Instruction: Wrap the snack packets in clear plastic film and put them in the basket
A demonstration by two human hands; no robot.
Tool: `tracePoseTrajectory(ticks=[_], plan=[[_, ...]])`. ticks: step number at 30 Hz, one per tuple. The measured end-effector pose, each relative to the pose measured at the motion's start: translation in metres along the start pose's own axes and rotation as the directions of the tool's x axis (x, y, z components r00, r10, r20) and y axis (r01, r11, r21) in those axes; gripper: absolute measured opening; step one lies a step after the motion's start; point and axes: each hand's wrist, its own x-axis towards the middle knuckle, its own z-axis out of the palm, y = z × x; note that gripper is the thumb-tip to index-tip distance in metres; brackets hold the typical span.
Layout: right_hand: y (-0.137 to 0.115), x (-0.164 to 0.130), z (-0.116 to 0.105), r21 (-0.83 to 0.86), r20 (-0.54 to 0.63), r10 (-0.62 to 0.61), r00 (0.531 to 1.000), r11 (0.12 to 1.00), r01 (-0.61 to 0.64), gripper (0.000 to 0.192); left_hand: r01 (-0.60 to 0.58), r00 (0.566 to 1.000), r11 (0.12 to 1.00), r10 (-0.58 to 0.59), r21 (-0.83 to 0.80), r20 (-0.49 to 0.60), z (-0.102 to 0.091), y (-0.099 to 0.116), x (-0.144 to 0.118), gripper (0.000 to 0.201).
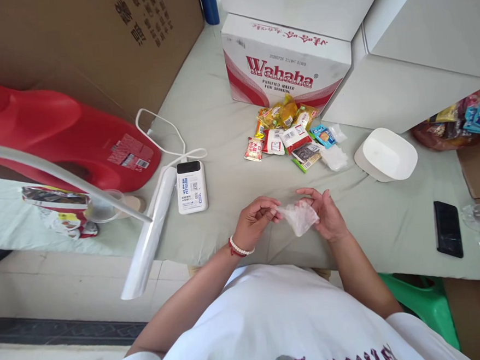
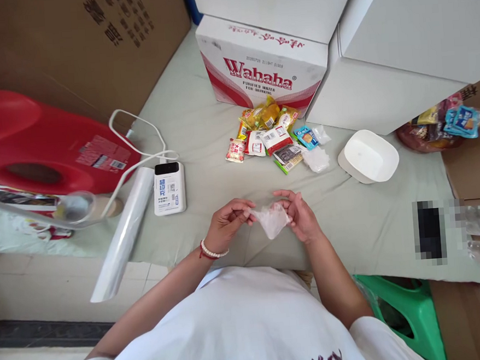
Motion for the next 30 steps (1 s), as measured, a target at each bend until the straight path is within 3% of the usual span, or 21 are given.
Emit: tracePoseTrajectory(ticks=[5, 10, 11, 13, 14, 16, 18, 21, 23, 25, 28, 30], plan=[[-0.019, -0.009, -0.006, -0.317, 0.209, 0.128, 0.969, 0.947, -0.056, 0.046, -0.015, 0.999, 0.999, 0.017, 0.046, -0.041, -0.007, 0.005, 0.002, 0.029], [-0.015, -0.009, 0.0, -0.374, 0.209, 0.051, 0.977, 0.927, 0.032, 0.031, 0.041, 0.995, 0.997, -0.047, -0.063, -0.087, -0.014, 0.002, 0.001, 0.034], [-0.013, -0.008, 0.002, -0.388, 0.19, 0.018, 0.982, 0.92, 0.058, 0.029, 0.033, 0.995, 0.999, -0.035, -0.026, -0.091, -0.014, 0.004, 0.001, 0.039], [-0.01, -0.006, 0.006, -0.419, 0.157, -0.023, 0.987, 0.904, 0.088, 0.029, -0.045, 0.997, 0.978, 0.057, 0.205, -0.055, -0.014, 0.012, 0.0, 0.052], [-0.009, -0.006, 0.008, -0.433, 0.15, -0.027, 0.988, 0.897, 0.09, 0.029, -0.111, 0.993, 0.923, 0.119, 0.369, 0.002, -0.012, 0.017, 0.0, 0.059], [-0.008, -0.005, 0.01, -0.443, 0.16, -0.018, 0.987, 0.892, 0.088, 0.03, -0.251, 0.968, 0.725, 0.183, 0.641, 0.172, -0.009, 0.026, 0.002, 0.065], [-0.009, -0.005, 0.011, -0.423, 0.169, -0.022, 0.985, 0.902, 0.092, 0.03, -0.337, 0.94, 0.552, 0.158, 0.763, 0.301, -0.007, 0.03, 0.006, 0.059], [-0.009, -0.004, 0.008, -0.368, 0.148, -0.048, 0.988, 0.924, 0.101, 0.035, -0.315, 0.945, 0.482, 0.082, 0.818, 0.315, -0.009, 0.026, 0.011, 0.035], [-0.006, -0.004, 0.004, -0.352, 0.133, -0.056, 0.989, 0.931, 0.1, 0.043, -0.26, 0.963, 0.514, 0.073, 0.818, 0.26, -0.015, 0.022, 0.013, 0.017], [-0.001, -0.004, -0.002, -0.351, 0.114, -0.062, 0.992, 0.931, 0.098, 0.043, -0.215, 0.975, 0.626, 0.095, 0.749, 0.2, -0.022, 0.02, 0.011, 0.013], [0.005, -0.007, -0.015, -0.343, 0.085, -0.074, 0.994, 0.934, 0.099, 0.034, -0.115, 0.99, 0.893, 0.069, 0.435, 0.12, -0.031, 0.019, 0.005, 0.018], [0.006, -0.01, -0.022, -0.348, 0.084, -0.078, 0.993, 0.932, 0.103, 0.032, -0.008, 0.996, 0.984, -0.008, 0.178, 0.089, -0.033, 0.018, 0.0, 0.026]])
